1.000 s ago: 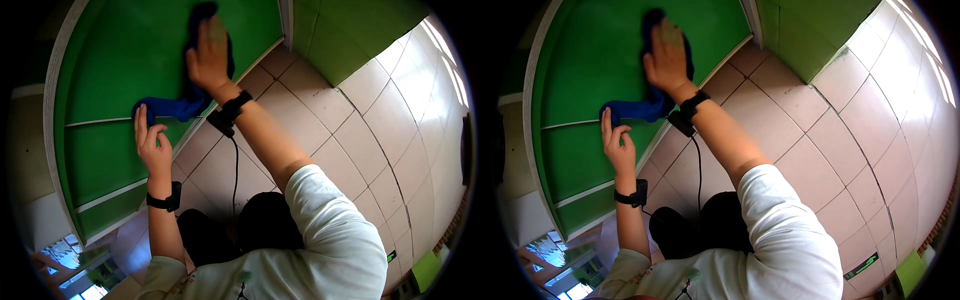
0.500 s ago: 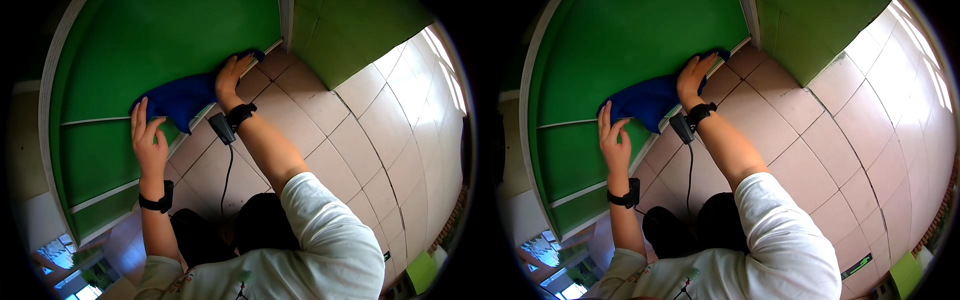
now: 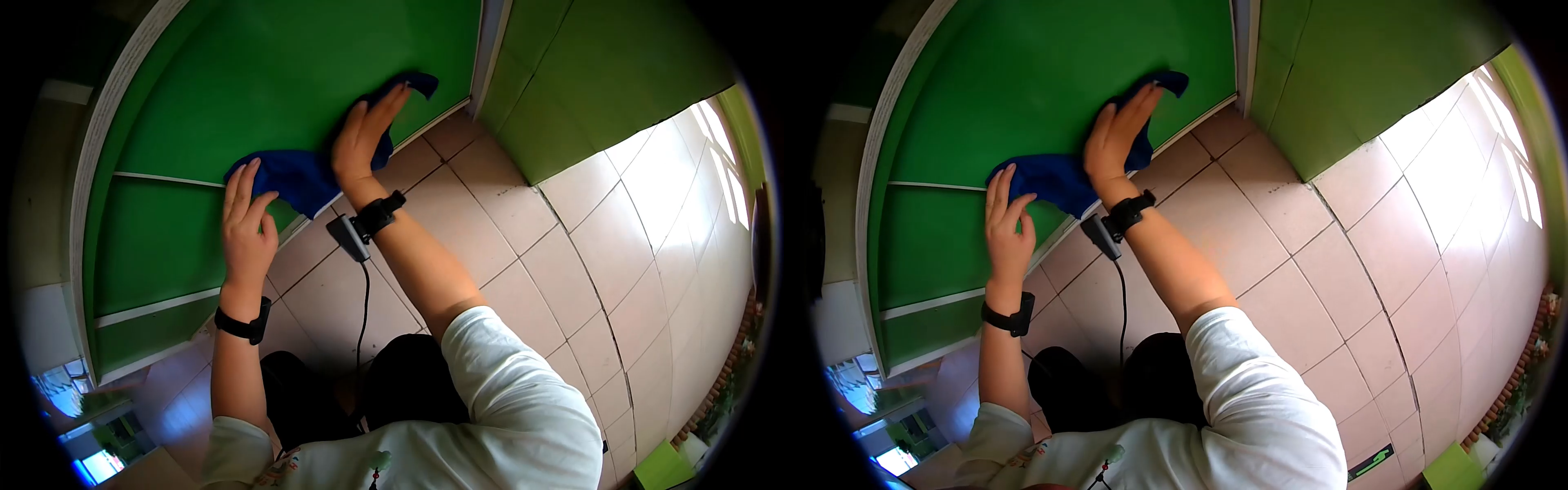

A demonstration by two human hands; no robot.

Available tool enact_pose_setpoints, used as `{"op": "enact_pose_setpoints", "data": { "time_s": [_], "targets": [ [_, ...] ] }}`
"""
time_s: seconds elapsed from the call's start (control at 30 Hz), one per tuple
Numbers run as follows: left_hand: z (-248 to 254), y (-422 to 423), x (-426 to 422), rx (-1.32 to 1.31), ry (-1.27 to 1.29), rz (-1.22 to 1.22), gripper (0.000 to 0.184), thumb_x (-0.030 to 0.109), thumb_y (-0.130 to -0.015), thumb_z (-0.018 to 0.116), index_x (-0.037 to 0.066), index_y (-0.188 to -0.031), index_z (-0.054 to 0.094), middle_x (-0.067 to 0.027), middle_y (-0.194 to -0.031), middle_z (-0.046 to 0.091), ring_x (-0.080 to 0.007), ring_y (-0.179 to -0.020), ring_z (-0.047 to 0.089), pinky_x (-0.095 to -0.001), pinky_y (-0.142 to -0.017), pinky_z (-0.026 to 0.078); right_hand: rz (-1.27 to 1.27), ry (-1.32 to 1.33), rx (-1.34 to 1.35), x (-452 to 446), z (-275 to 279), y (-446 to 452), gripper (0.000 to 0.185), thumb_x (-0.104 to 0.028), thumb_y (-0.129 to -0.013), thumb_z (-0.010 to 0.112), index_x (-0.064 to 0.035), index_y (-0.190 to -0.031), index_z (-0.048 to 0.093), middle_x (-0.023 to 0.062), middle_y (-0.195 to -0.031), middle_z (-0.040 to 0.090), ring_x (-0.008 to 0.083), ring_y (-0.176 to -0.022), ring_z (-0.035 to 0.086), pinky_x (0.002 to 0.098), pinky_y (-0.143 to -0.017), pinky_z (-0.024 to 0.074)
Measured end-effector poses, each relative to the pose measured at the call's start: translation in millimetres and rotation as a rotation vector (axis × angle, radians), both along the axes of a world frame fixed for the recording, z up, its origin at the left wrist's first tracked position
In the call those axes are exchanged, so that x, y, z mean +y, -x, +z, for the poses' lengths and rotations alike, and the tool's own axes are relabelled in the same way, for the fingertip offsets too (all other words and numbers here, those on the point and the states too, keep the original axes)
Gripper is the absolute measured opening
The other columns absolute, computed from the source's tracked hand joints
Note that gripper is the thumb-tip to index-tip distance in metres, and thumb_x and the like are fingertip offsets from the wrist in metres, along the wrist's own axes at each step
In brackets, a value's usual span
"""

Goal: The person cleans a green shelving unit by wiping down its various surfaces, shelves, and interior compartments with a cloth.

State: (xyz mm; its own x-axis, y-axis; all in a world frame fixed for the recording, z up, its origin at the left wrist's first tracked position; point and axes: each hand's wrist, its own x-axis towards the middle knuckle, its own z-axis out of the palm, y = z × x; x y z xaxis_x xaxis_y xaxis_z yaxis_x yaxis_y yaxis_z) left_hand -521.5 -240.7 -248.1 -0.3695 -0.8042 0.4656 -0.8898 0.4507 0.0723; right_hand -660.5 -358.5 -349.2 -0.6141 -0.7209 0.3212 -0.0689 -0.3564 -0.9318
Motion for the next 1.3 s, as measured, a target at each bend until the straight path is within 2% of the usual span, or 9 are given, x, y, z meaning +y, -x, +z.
{"op": "enact_pose_setpoints", "data": {
  "time_s": [0.27, 0.47, 0.53, 0.6, 0.73, 0.83, 1.03, 1.13, 1.3],
  "targets": [
    [18.4, -4.6, 5.5, -0.262, -0.046, 0.001, 0.035, -0.008, -0.076, 0.055, -0.005, -0.110, 0.061, -0.0099, -0.142, 0.046, -0.0274, -0.134, 0.041, -0.0389, -0.106, 0.040, 0.113, 0.417, 0.692, 23.3, 1.5, -6.2, 0.056, -0.013, -0.086, 0.063, 0.0107, -0.132, 0.042, 0.0319, -0.130, 0.043, 0.0529, -0.119, 0.041, 0.0560, -0.105, 0.0321],
    [36.0, -7.4, 52.2, -0.077, 0.006, -0.027, 0.030, 0.001, -0.082, 0.058, -0.004, -0.111, 0.061, -0.0102, -0.133, 0.051, -0.0260, -0.128, 0.046, -0.0369, -0.105, 0.043, 0.020, 0.294, 0.571, 28.4, 10.2, 42.9, 0.039, -0.002, -0.089, 0.063, 0.0023, -0.127, 0.054, 0.0294, -0.139, 0.044, 0.0407, -0.128, 0.046, 0.0425, -0.101, 0.0439],
    [38.5, -28.3, 85.9, -0.031, -0.026, -0.021, 0.029, 0.003, -0.083, 0.059, -0.004, -0.111, 0.061, -0.0109, -0.132, 0.051, -0.0268, -0.128, 0.047, -0.0368, -0.105, 0.044, -0.102, 0.292, 0.338, 33.5, 27.1, 44.0, 0.031, 0.000, -0.089, 0.063, 0.0018, -0.119, 0.059, 0.0250, -0.132, 0.051, 0.0366, -0.114, 0.056, 0.0398, -0.096, 0.0475],
    [35.0, -53.4, 121.9, 0.038, -0.102, 0.014, 0.028, 0.003, -0.083, 0.060, -0.005, -0.110, 0.061, -0.0115, -0.131, 0.051, -0.0276, -0.128, 0.047, -0.0373, -0.104, 0.044, -0.428, 0.362, 0.604, 48.9, 68.2, 34.5, 0.025, 0.002, -0.088, 0.064, 0.0030, -0.113, 0.062, 0.0181, -0.117, 0.056, 0.0303, -0.096, 0.060, 0.0378, -0.084, 0.0516],
    [22.5, -123.6, 183.0, 0.259, -0.448, 0.256, 0.027, 0.003, -0.086, 0.060, 0.003, -0.113, 0.062, -0.0119, -0.123, 0.057, -0.0289, -0.115, 0.057, -0.0367, -0.097, 0.048, -0.304, 0.380, 0.646, 75.0, 105.8, -1.2, 0.020, -0.004, -0.082, 0.074, 0.0015, -0.100, 0.068, 0.0131, -0.101, 0.056, 0.0242, -0.082, 0.060, 0.0343, -0.067, 0.0518],
    [12.5, -183.0, 194.1, 0.568, -0.338, 0.451, 0.028, 0.002, -0.087, 0.061, 0.006, -0.115, 0.062, -0.0117, -0.121, 0.058, -0.0285, -0.107, 0.060, -0.0330, -0.092, 0.048, 0.011, 0.345, 0.835, 94.1, 117.9, -34.4, 0.024, -0.014, -0.082, 0.076, 0.0019, -0.099, 0.069, 0.0136, -0.094, 0.061, 0.0267, -0.084, 0.063, 0.0344, -0.069, 0.0518],
    [10.4, -243.2, 194.6, 0.591, 0.059, 0.514, 0.025, -0.001, -0.086, 0.062, 0.003, -0.111, 0.063, -0.0105, -0.122, 0.058, -0.0240, -0.103, 0.061, -0.0300, -0.083, 0.049, 0.446, 0.220, 0.941, 114.6, 104.2, -104.8, 0.027, -0.017, -0.090, 0.067, 0.0011, -0.108, 0.059, 0.0206, -0.092, 0.062, 0.0368, -0.082, 0.062, 0.0413, -0.069, 0.0514],
    [-16.8, -253.7, 210.7, 0.827, -0.245, 0.502, 0.020, 0.002, -0.084, 0.062, 0.002, -0.104, 0.064, -0.0113, -0.114, 0.061, -0.0283, -0.098, 0.063, -0.0337, -0.084, 0.050, 0.546, 0.239, 0.791, 121.3, 83.5, -156.9, 0.031, -0.013, -0.087, 0.068, -0.0011, -0.112, 0.054, 0.0189, -0.100, 0.055, 0.0350, -0.079, 0.061, 0.0397, -0.065, 0.0522],
    [-56.4, -242.3, 209.2, 0.838, -0.409, 0.284, 0.016, 0.001, -0.084, 0.063, 0.002, -0.100, 0.065, -0.0088, -0.101, 0.061, -0.0247, -0.092, 0.062, -0.0320, -0.081, 0.050, 0.486, 0.598, 1.431, 118.9, 10.5, -198.7, 0.037, -0.010, -0.082, 0.063, -0.0125, -0.118, 0.055, 0.0101, -0.102, 0.054, 0.0271, -0.084, 0.062, 0.0377, -0.066, 0.0539]
  ]
}}
